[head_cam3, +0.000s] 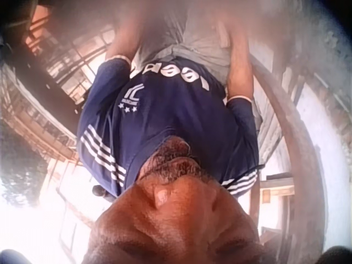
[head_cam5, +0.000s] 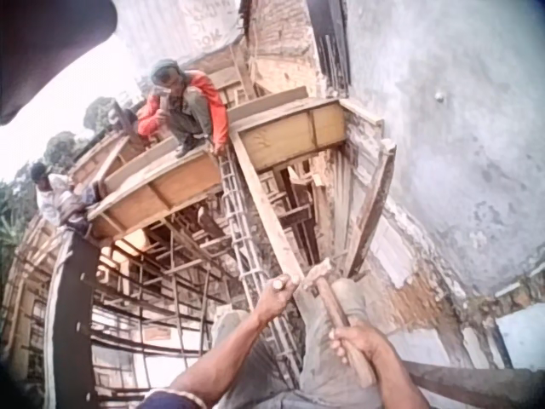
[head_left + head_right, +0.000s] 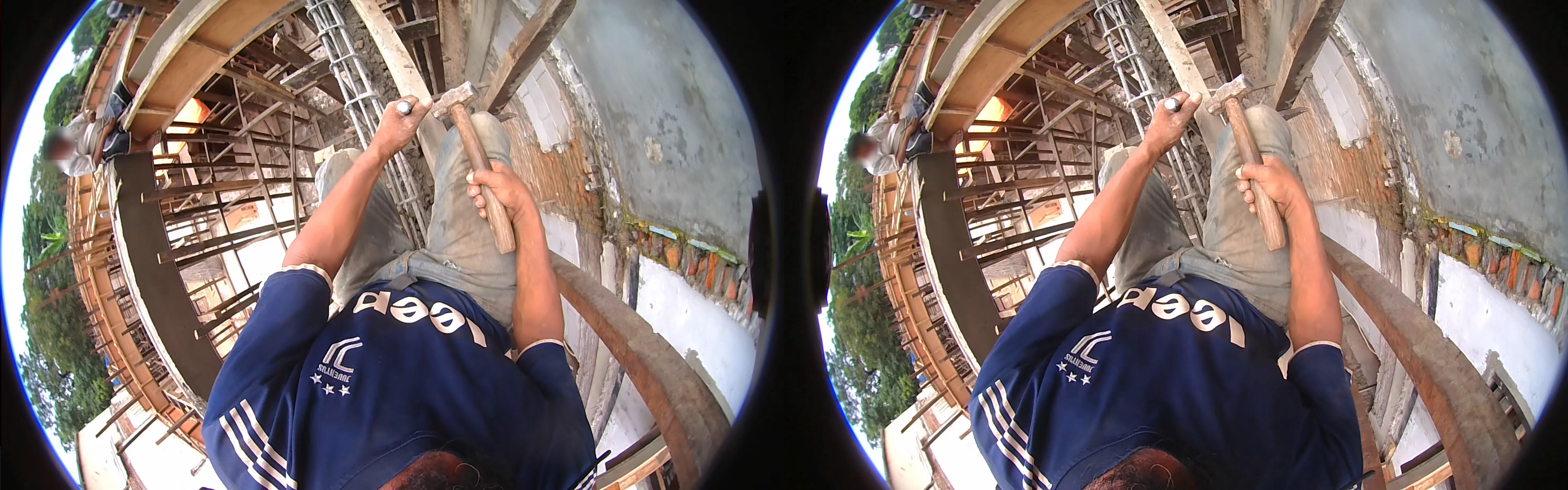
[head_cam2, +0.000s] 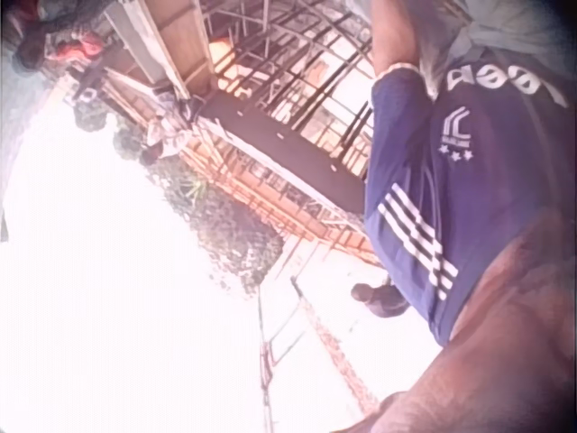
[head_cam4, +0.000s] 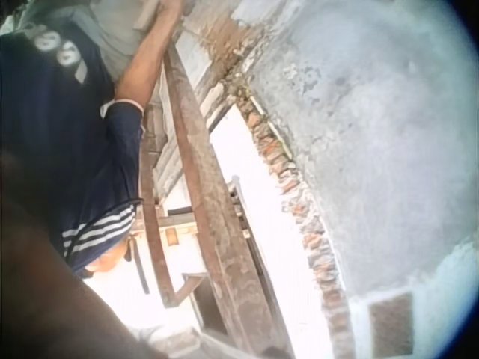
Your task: The person nails wooden boards to a concrete and rebar structure using a hammer.
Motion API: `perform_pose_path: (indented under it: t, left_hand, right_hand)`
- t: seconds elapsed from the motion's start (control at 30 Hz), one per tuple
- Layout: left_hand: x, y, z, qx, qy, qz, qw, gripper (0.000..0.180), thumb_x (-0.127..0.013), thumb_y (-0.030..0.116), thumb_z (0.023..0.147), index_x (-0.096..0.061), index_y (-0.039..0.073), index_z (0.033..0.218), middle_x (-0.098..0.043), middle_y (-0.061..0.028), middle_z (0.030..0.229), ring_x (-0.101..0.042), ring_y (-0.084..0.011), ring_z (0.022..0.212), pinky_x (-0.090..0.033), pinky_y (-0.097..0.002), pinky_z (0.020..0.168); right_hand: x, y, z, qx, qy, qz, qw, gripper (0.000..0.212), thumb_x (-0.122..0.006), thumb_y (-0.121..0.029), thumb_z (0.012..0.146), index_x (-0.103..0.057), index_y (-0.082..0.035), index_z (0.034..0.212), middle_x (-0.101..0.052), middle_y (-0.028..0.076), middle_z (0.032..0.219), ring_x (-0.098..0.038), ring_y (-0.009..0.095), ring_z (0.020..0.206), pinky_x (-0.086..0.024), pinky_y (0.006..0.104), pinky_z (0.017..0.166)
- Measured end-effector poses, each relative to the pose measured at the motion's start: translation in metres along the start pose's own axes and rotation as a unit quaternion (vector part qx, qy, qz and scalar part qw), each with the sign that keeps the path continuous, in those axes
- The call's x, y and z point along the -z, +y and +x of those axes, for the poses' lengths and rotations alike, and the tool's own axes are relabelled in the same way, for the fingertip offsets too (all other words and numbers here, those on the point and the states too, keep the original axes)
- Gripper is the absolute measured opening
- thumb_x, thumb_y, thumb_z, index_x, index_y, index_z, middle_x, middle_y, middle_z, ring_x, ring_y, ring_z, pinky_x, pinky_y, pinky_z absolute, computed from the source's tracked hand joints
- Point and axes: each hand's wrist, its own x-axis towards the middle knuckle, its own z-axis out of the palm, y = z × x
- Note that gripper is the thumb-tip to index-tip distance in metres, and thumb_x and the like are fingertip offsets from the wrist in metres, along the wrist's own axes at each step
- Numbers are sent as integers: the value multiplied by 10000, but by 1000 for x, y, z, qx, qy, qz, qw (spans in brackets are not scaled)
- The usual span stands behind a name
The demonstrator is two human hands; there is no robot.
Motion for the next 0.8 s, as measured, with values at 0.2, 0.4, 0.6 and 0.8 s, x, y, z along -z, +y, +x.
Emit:
perform_pose_path:
  t: [0.2, 0.4, 0.6, 0.8]
  left_hand:
    - [-9, -27, 6, 39, -89, -5, 995, 517, -559, 356, 983, -495, 47, 574, -387, 35, 543, -325, -101, 531, -315, -337, 493]
    - [-5, 38, 43, 31, -54, 82, 995, 490, -563, 398, 954, -546, -19, 698, -468, -54, 591, -416, -157, 587, -386, -396, 566]
    - [17, -9, 23, 71, -9, 7, 997, 448, -627, 350, 927, -575, -19, 679, -496, -46, 567, -444, -153, 571, -397, -384, 558]
    - [17, 18, 3, 71, 31, -191, 979, 464, -594, 279, 977, -451, 111, 569, -407, 42, 528, -335, -75, 475, -275, -285, 461]
  right_hand:
    - [-1, -3, 2, 11, -3, 4, 1000, 139, -637, -152, 849, -559, -43, 886, -598, 37, 682, -560, 91, 490, -484, 278, 389]
    - [2, 2, -3, 11, 9, 38, 999, 133, -635, -144, 849, -563, -37, 879, -598, 37, 673, -566, 96, 489, -488, 285, 384]
    - [0, -4, 0, 9, -11, 18, 1000, 144, -632, -169, 870, -545, -60, 905, -588, 25, 692, -550, 77, 495, -482, 259, 394]
    - [4, -2, 3, -1, -19, 15, 1000, 153, -633, -167, 870, -545, -59, 934, -579, 24, 695, -551, 80, 494, -483, 259, 393]
